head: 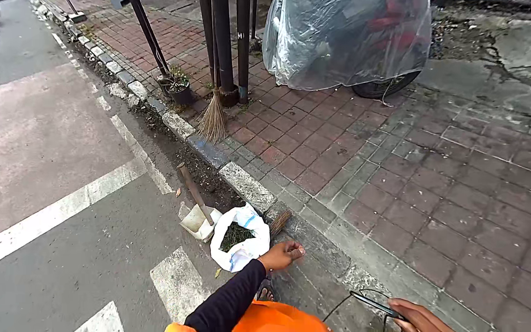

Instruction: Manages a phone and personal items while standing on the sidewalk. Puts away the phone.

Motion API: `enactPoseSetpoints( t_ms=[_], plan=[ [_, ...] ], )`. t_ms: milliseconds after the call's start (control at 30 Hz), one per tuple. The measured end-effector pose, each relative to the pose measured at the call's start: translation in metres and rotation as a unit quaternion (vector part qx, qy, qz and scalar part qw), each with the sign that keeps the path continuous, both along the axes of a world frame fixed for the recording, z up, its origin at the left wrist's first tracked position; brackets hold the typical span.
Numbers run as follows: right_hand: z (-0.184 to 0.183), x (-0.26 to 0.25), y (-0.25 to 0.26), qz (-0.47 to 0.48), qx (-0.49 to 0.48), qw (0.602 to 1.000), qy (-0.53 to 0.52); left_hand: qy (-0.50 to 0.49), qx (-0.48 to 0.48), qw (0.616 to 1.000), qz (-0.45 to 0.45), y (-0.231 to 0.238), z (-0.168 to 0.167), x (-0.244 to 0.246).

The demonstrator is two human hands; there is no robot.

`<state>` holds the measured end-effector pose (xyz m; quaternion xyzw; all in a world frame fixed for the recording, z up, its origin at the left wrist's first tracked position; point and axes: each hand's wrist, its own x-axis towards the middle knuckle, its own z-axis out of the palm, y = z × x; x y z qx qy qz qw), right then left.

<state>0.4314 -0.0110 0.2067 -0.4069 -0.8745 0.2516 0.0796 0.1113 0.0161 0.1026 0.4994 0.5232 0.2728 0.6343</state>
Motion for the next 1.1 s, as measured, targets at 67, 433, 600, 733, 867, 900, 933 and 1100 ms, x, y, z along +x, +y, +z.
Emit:
enactPoseSetpoints(
  t_ms=[67, 433, 600, 733, 867, 900, 933, 1100],
  plan=[
    [-0.006, -0.025, 0.015, 0.022, 0.132, 0.98, 0.15, -0.039, 0.035, 0.998, 0.04, 0.002, 0.028, -0.007],
    [0.02, -0.15, 0.068, 0.033, -0.296, 0.749, 0.592, -0.628, -0.028, 0.737, -0.247, -0.039, 0.055, -0.03],
    [0.006, -0.19, 0.068, -0.182, -0.338, 0.791, 0.476, -0.528, -0.06, 0.845, 0.05, -0.074, 0.09, -0.066],
    [-0.008, -0.228, 0.038, -0.236, -0.065, 0.843, 0.478, -0.273, 0.086, 0.927, 0.242, -0.08, 0.114, -0.084],
    [0.01, -0.27, 0.0, -0.14, -0.342, 0.7, 0.611, -0.135, 0.171, 0.932, 0.288, -0.084, 0.113, -0.088],
    [0.017, -0.28, -0.001, -0.153, -0.392, 0.657, 0.626, -0.118, 0.184, 0.928, 0.3, -0.085, 0.11, -0.088],
    [0.023, -0.29, 0.0, -0.175, -0.417, 0.632, 0.629, -0.105, 0.195, 0.923, 0.315, -0.087, 0.109, -0.089],
    [0.043, -0.332, 0.003, -0.21, -0.42, 0.656, 0.591, -0.075, 0.273, 0.87, 0.404, -0.095, 0.108, -0.104]
  ],
)
